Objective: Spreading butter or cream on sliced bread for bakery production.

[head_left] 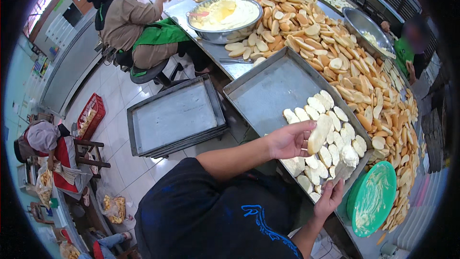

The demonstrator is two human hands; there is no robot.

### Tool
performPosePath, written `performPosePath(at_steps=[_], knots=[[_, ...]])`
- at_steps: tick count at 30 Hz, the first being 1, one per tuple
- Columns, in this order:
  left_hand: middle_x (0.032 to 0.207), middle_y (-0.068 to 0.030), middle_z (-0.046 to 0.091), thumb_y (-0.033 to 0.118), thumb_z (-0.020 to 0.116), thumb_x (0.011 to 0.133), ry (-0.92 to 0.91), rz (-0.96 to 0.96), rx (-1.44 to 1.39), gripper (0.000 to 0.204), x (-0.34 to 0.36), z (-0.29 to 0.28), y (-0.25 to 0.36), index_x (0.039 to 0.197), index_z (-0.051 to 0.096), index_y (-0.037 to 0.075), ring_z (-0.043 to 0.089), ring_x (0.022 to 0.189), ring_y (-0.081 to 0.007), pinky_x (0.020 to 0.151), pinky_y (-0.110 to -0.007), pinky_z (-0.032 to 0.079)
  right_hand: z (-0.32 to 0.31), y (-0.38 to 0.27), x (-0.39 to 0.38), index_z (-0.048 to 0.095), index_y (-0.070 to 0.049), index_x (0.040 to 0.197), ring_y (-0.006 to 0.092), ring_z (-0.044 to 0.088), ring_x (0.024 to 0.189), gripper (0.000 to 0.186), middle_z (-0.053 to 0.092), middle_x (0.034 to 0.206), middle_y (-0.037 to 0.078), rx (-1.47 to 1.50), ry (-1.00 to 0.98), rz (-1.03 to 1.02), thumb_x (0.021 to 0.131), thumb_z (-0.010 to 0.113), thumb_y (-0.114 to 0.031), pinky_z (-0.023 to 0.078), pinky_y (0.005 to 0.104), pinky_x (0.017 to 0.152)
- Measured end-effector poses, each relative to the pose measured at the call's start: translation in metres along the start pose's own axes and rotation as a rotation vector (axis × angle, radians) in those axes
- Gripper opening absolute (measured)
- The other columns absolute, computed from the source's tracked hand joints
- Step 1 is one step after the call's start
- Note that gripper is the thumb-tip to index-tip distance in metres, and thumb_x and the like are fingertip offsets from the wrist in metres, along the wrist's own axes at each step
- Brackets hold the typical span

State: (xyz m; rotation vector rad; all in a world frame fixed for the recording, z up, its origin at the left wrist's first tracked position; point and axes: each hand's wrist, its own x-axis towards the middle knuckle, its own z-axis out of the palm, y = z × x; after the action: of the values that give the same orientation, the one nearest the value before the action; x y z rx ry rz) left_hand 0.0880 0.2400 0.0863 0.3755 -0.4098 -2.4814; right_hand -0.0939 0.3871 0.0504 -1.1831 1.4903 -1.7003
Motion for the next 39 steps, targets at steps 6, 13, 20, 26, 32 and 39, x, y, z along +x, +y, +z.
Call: performPosePath(at_steps=[6, 13, 20, 26, 32, 39], knots=[[0.115, -0.0083, 0.056, 0.030, 0.048, 0.089, -0.069, -0.017, -0.034, 0.042, 0.007, -0.011, 0.008, 0.126, 0.042, 0.010, 0.054, 0.105, -0.0194, 0.086, -0.038, 0.045, 0.005, 0.000, -0.002, 0.048, 0.005, 0.112, 0.0096, 0.050, 0.078, 0.028, 0.055, 0.087, 0.004, 0.025, -0.026, 0.088, 0.086, 0.053, -0.004, 0.042, 0.0215, 0.071], [0.122, -0.0085, 0.051, 0.026, 0.048, 0.089, -0.114, -0.077, -0.015, 0.047, 0.022, -0.006, 0.000, 0.131, 0.035, 0.008, 0.051, 0.110, -0.0203, 0.093, -0.039, 0.041, 0.005, 0.002, -0.010, 0.045, 0.003, 0.117, 0.0075, 0.044, 0.066, 0.031, 0.052, 0.082, 0.003, -0.022, 0.014, 0.066, 0.088, 0.049, -0.006, 0.036, 0.0199, 0.057], [0.120, -0.0058, 0.051, 0.026, 0.045, 0.090, -0.102, -0.050, 0.038, 0.046, 0.026, -0.004, -0.003, 0.131, 0.032, 0.011, 0.054, 0.105, -0.0184, 0.087, -0.039, 0.046, 0.001, 0.000, -0.004, 0.051, 0.005, 0.108, 0.0061, 0.046, 0.071, 0.024, 0.053, 0.084, 0.001, -0.005, -0.009, 0.107, 0.085, 0.052, -0.001, 0.038, 0.0189, 0.062], [0.119, -0.0053, 0.051, 0.025, 0.048, 0.088, -0.064, -0.103, 0.062, 0.046, 0.041, -0.004, -0.002, 0.129, 0.033, 0.011, 0.053, 0.106, -0.0184, 0.086, -0.037, 0.045, 0.000, 0.007, 0.010, 0.051, 0.006, 0.107, 0.0075, 0.048, 0.072, 0.024, 0.054, 0.083, 0.003, 0.025, 0.008, 0.118, 0.085, 0.054, -0.002, 0.040, 0.0202, 0.064], [0.117, -0.0040, 0.052, 0.024, 0.050, 0.087, -0.072, -0.162, 0.065, 0.044, 0.052, 0.007, -0.005, 0.127, 0.036, 0.012, 0.054, 0.104, -0.0168, 0.085, -0.035, 0.045, -0.003, 0.009, 0.014, 0.050, 0.007, 0.109, 0.0077, 0.048, 0.073, 0.026, 0.054, 0.083, 0.003, 0.092, 0.038, 0.163, 0.085, 0.054, -0.003, 0.041, 0.0204, 0.066], [0.117, -0.0041, 0.053, 0.025, 0.050, 0.087, -0.066, -0.200, 0.030, 0.044, 0.073, 0.012, -0.011, 0.127, 0.038, 0.011, 0.054, 0.104, -0.0168, 0.088, -0.036, 0.044, -0.007, 0.003, 0.018, 0.049, 0.008, 0.110, 0.0067, 0.047, 0.072, 0.028, 0.053, 0.083, 0.001, 0.026, 0.113, 0.258, 0.085, 0.054, -0.003, 0.039, 0.0196, 0.065]])
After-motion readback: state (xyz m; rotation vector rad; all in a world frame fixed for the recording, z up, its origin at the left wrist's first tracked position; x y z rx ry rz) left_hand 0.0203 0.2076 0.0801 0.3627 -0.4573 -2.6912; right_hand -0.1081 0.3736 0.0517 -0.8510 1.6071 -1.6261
